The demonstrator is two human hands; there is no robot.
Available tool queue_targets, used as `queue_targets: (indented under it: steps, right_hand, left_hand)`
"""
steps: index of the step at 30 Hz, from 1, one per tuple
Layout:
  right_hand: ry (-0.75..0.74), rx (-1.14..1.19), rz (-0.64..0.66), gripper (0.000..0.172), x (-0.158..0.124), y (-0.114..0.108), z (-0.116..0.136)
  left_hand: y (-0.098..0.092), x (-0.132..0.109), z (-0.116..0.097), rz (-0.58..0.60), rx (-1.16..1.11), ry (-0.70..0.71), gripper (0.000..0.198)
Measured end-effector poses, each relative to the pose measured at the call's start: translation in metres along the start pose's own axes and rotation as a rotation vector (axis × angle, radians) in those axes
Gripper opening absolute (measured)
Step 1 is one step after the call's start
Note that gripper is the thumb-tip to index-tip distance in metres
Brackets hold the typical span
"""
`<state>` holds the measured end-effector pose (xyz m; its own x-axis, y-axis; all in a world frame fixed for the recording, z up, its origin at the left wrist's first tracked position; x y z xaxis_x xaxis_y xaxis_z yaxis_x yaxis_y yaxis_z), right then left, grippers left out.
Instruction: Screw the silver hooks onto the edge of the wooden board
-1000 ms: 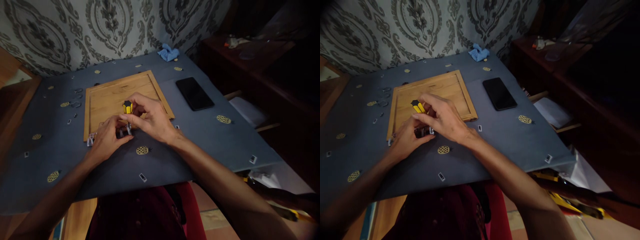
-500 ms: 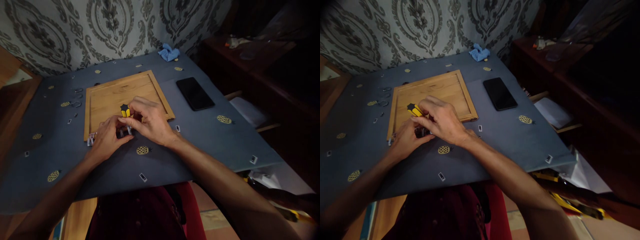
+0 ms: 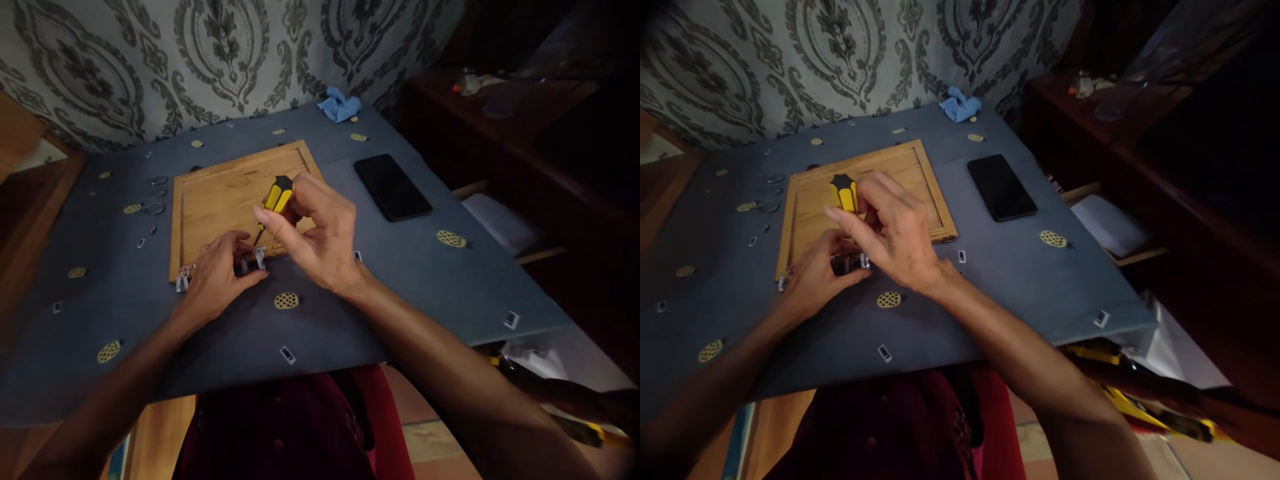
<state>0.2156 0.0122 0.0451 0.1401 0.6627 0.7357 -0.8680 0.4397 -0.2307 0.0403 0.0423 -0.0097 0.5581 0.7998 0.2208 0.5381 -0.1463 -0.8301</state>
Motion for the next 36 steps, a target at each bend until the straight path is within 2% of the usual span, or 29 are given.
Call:
queue_targets:
  steps: [7,23,36]
  right_hand:
    - [0.005,0.013,0.141,0.038,-0.001,0.008,-0.007]
    - [-0.008,0.018,0.173,0.039,-0.002,0.013,-0.012]
    - [-0.051,0.053,0.304,0.035,0.000,0.014,-0.010]
  left_hand:
    - [-0.001,0.000,-0.001,-0.010,0.020,0.016,0.051]
    - [-0.001,0.000,-0.002,-0.007,0.031,0.023,0.052]
    - [-0.001,0.001,-0.002,-0.008,0.039,0.012,0.051]
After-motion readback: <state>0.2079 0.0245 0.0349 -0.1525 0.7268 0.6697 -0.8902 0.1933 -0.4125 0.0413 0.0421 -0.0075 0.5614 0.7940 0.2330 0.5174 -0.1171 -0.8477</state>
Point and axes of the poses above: each hand's wrist, its own x-axis towards the middle knuckle, its own y-axis out of the palm, z = x × y, the point moved 4 cm from there along x, towards the middle knuckle, and after that the axes turned 5 degrees about y, right-handed, at the moved point
